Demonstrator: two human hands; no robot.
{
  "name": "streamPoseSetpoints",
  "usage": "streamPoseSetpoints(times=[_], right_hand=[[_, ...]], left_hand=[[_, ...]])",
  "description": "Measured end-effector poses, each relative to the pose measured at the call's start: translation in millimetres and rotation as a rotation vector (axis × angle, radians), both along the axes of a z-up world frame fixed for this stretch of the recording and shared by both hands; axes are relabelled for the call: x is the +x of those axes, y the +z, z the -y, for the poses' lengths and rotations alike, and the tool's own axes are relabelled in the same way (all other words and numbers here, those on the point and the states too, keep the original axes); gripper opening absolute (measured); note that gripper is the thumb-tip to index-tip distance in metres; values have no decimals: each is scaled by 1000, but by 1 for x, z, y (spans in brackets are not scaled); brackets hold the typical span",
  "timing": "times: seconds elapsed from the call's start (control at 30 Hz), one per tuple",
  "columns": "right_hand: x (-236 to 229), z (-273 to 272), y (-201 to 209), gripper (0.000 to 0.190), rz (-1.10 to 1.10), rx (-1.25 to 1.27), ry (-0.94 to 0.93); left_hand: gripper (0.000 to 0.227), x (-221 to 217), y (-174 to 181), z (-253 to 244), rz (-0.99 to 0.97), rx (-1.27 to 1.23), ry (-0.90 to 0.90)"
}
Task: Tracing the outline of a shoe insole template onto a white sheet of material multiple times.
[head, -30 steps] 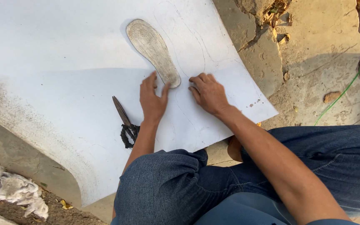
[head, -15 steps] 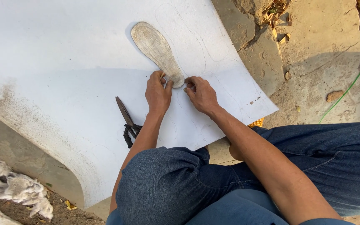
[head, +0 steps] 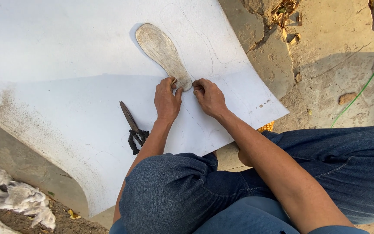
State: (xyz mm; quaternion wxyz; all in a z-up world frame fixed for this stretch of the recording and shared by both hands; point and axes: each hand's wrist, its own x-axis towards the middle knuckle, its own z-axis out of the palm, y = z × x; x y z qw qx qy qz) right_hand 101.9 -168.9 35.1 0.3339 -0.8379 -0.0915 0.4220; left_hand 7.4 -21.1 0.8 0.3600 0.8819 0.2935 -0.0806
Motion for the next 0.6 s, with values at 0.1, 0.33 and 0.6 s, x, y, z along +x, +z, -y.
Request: streamPoseSetpoints(times=[0.1, 0.33, 0.6], right_hand=[[2, 0, 0, 26, -18, 5, -12], [2, 0, -4, 25, -55, 20, -59], [1, -19, 2, 26, -61, -121, -176]], left_hand=[[39, -1, -1, 0, 14, -9, 5], [38, -7, -3, 6, 32, 24, -65], [26, -11, -10, 5, 87, 55, -61]])
